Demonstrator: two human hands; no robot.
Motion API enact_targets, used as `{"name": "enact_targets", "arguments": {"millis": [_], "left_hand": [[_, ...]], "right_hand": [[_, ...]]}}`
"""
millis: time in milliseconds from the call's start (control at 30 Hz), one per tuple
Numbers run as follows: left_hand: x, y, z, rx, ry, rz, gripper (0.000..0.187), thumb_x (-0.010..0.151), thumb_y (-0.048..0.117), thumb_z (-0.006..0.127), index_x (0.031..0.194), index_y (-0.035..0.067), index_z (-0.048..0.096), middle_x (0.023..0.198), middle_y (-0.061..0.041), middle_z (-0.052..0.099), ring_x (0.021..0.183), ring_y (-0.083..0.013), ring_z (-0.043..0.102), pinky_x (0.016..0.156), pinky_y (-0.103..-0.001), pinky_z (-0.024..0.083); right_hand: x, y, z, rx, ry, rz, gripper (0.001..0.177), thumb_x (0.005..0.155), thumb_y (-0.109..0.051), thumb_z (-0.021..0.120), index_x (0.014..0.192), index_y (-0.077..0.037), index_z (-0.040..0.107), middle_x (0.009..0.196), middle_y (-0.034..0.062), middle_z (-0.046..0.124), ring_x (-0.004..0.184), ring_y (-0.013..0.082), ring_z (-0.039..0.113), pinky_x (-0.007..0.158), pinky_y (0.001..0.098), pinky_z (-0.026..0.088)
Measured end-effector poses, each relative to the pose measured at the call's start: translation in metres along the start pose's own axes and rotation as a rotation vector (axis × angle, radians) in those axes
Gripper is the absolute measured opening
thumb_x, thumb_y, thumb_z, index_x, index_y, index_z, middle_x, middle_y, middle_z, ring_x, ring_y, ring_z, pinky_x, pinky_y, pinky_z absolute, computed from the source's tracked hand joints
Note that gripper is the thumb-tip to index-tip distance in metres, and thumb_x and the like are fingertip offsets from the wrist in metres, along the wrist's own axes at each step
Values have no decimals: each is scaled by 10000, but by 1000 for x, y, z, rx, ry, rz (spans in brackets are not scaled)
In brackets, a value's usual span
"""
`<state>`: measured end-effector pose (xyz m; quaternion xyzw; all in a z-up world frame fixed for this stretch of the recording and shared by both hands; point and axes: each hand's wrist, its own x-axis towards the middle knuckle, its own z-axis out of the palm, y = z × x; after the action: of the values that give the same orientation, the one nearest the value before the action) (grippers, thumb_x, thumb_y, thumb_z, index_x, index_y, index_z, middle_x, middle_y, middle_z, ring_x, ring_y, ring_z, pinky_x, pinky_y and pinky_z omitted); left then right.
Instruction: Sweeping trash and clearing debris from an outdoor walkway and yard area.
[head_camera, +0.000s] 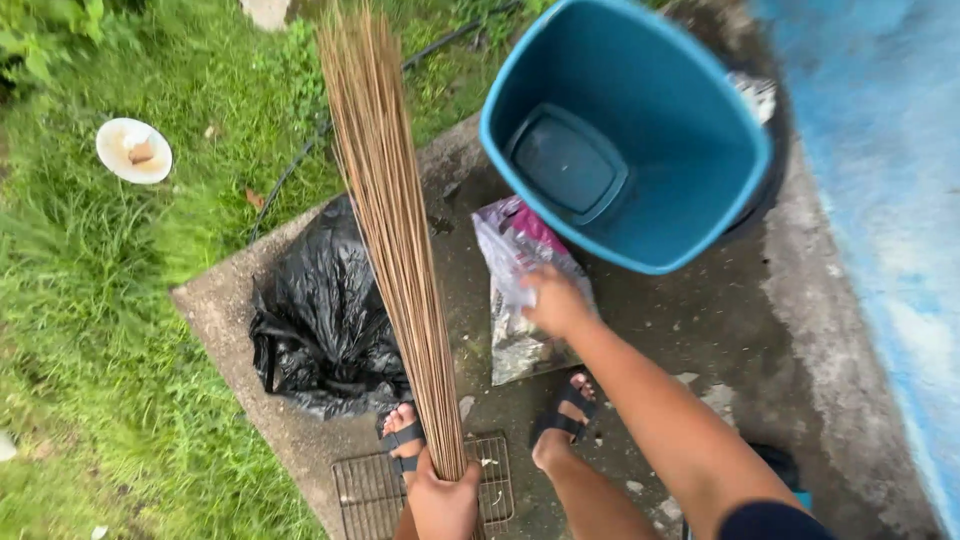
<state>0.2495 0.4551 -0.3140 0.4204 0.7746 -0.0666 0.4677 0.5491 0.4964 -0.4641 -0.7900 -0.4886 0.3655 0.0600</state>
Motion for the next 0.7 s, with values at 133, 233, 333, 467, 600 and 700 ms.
{"name": "enact_targets", "arguments": {"millis": [133, 233, 333, 467, 600, 700], "left_hand": [[27, -36, 7, -53, 16, -26, 556, 674, 173, 825, 1191, 75, 643, 814, -147, 785, 684, -251, 779, 706, -375, 609], [41, -57, 6, -56, 15, -37, 441, 666, 129, 772, 1093, 52, 692, 792, -136, 806, 670, -221, 796, 674, -356, 625], [31, -60, -6, 2, -50, -122, 428, 718, 166, 795, 1122, 83, 679, 789, -124, 814, 660, -218, 805, 679, -342, 635], [28, -75, -7, 23, -9, -63, 516, 716, 146, 809, 1200, 63, 653, 848, -125, 795, 715, -203, 797, 736, -338, 624], [16, -100, -5, -116, -57, -79, 643, 701, 117, 766, 1316, 74, 584, 889, -101, 818, 720, -199, 821, 779, -326, 640], [-2, -85, -17, -126, 1, -63, 596, 695, 114, 791, 1271, 67, 643, 869, -120, 803, 747, -193, 798, 780, -349, 620]], "right_hand": [[64, 16, 48, 36, -77, 273, 602, 651, -369, 894, 1218, -283, 710, 1484, 109, 436, 1383, 317, 433, 1117, 423, 401], [85, 29, 83, -62, -168, 387, 552, 711, -379, 881, 1244, -384, 735, 1631, 68, 247, 1488, 333, 256, 1206, 441, 279], [60, 54, 128, -190, -135, 216, 638, 693, -333, 886, 1287, -235, 673, 1514, 57, 471, 1413, 294, 415, 1100, 591, 318], [-15, 22, 122, 158, 444, 31, 107, 843, -75, 698, 907, -151, 740, 893, 125, 736, 802, 327, 711, 771, 420, 557], [-93, -18, 100, 297, 447, 154, 74, 841, -43, 720, 838, -100, 672, 803, 143, 708, 746, 344, 704, 656, 414, 548], [-134, -41, 68, 335, 554, 78, 115, 779, 1, 706, 830, -87, 653, 821, 129, 710, 767, 331, 703, 680, 391, 557]]}}
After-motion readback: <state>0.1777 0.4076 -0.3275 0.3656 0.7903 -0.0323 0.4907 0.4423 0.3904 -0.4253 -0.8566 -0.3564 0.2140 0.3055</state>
